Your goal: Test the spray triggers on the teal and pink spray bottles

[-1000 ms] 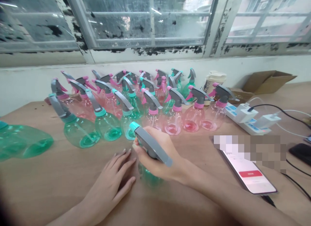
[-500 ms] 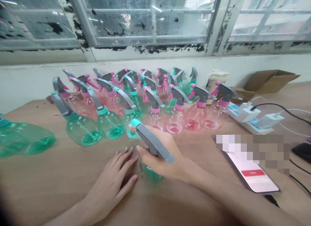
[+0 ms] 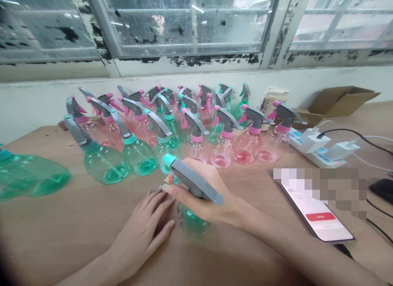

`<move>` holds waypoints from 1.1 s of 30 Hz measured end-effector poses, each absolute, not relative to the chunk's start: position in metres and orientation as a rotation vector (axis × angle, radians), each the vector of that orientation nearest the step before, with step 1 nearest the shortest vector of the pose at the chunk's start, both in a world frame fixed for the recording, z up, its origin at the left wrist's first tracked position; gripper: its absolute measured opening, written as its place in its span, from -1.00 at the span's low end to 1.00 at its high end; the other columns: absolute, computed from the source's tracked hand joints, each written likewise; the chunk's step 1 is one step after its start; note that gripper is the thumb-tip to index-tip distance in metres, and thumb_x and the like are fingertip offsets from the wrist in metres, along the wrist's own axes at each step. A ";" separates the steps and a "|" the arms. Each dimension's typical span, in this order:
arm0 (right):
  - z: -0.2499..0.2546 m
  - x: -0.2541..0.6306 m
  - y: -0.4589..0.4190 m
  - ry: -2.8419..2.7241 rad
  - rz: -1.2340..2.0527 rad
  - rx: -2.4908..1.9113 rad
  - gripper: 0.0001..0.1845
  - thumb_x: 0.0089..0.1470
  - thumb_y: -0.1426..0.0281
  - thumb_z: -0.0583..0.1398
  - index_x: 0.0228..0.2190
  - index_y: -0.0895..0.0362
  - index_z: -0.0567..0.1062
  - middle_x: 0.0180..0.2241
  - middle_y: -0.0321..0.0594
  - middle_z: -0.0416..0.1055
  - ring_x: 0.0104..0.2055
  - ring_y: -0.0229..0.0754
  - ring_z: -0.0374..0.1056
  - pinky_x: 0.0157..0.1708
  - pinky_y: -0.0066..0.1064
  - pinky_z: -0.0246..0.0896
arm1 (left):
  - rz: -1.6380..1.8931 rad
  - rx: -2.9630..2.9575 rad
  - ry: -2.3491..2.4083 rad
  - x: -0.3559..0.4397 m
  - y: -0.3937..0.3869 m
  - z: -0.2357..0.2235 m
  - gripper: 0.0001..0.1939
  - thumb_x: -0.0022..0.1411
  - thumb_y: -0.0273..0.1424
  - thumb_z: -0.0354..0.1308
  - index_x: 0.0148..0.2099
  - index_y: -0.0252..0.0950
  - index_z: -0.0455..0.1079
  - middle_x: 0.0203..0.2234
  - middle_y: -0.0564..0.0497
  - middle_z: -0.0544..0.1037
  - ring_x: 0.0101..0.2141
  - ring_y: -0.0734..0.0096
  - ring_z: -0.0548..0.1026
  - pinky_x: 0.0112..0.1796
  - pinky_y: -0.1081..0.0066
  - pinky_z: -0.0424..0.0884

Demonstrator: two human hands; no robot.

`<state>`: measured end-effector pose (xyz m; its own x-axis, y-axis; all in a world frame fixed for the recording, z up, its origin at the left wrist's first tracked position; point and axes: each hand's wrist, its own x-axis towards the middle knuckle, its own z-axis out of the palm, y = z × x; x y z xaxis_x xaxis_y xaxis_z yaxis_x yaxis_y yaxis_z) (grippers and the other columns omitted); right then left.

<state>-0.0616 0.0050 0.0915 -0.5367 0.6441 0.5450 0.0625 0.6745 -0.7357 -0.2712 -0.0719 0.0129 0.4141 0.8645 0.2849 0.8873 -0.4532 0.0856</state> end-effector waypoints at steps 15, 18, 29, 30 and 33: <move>0.082 -0.066 0.006 -1.963 0.811 -0.645 -0.75 0.14 0.30 0.19 -0.48 0.04 0.22 -0.50 -0.42 0.16 -0.48 -0.30 0.11 -0.41 -0.40 0.17 | -0.441 -2.580 -1.612 -0.270 -0.073 0.013 -0.60 0.38 -0.30 0.01 0.19 -0.33 0.29 0.20 -0.28 0.32 0.21 -0.06 0.24 0.13 -0.15 0.23; 0.083 -0.066 0.005 -1.956 0.821 -0.656 -0.72 0.14 0.31 0.19 -0.50 0.05 0.20 -0.54 -0.45 0.08 -0.53 -0.33 0.01 -0.49 -0.43 0.08 | -0.435 -2.577 -1.622 -0.271 -0.073 0.013 -0.61 0.38 -0.29 0.01 0.18 -0.33 0.30 0.19 -0.28 0.33 0.21 -0.07 0.25 0.13 -0.15 0.23; 0.090 -0.063 0.001 -1.966 0.949 -0.649 -0.93 0.16 0.35 0.16 -0.26 0.01 0.40 -0.51 -0.42 0.25 -0.55 -0.31 0.17 -0.49 -0.43 0.17 | -0.475 -2.591 -1.630 -0.270 -0.072 0.013 -0.61 0.38 -0.31 0.02 0.18 -0.34 0.29 0.20 -0.29 0.31 0.22 -0.10 0.23 0.12 -0.18 0.22; 0.091 -0.063 0.001 -1.960 0.928 -0.632 -0.97 0.17 0.35 0.17 -0.31 0.02 0.39 -0.49 -0.40 0.27 -0.53 -0.31 0.21 -0.47 -0.44 0.19 | -0.495 -2.600 -1.634 -0.271 -0.072 0.013 -0.61 0.37 -0.31 0.03 0.18 -0.34 0.29 0.19 -0.28 0.33 0.21 -0.10 0.24 0.12 -0.19 0.22; 0.093 -0.062 0.000 -1.959 0.908 -0.598 -0.90 0.17 0.36 0.17 -0.40 0.05 0.36 -0.48 -0.39 0.29 -0.50 -0.33 0.25 -0.47 -0.47 0.22 | -0.631 -2.641 -1.669 -0.273 -0.073 0.014 -0.63 0.38 -0.32 0.02 0.18 -0.28 0.25 0.15 -0.23 0.37 0.17 -0.03 0.30 0.13 -0.13 0.24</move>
<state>-0.0617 -0.0005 0.0931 -0.5055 0.6957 0.5104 0.0605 0.6186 -0.7834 -0.2730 -0.0727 0.0144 0.3736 0.8765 0.3037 0.8583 -0.4508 0.2452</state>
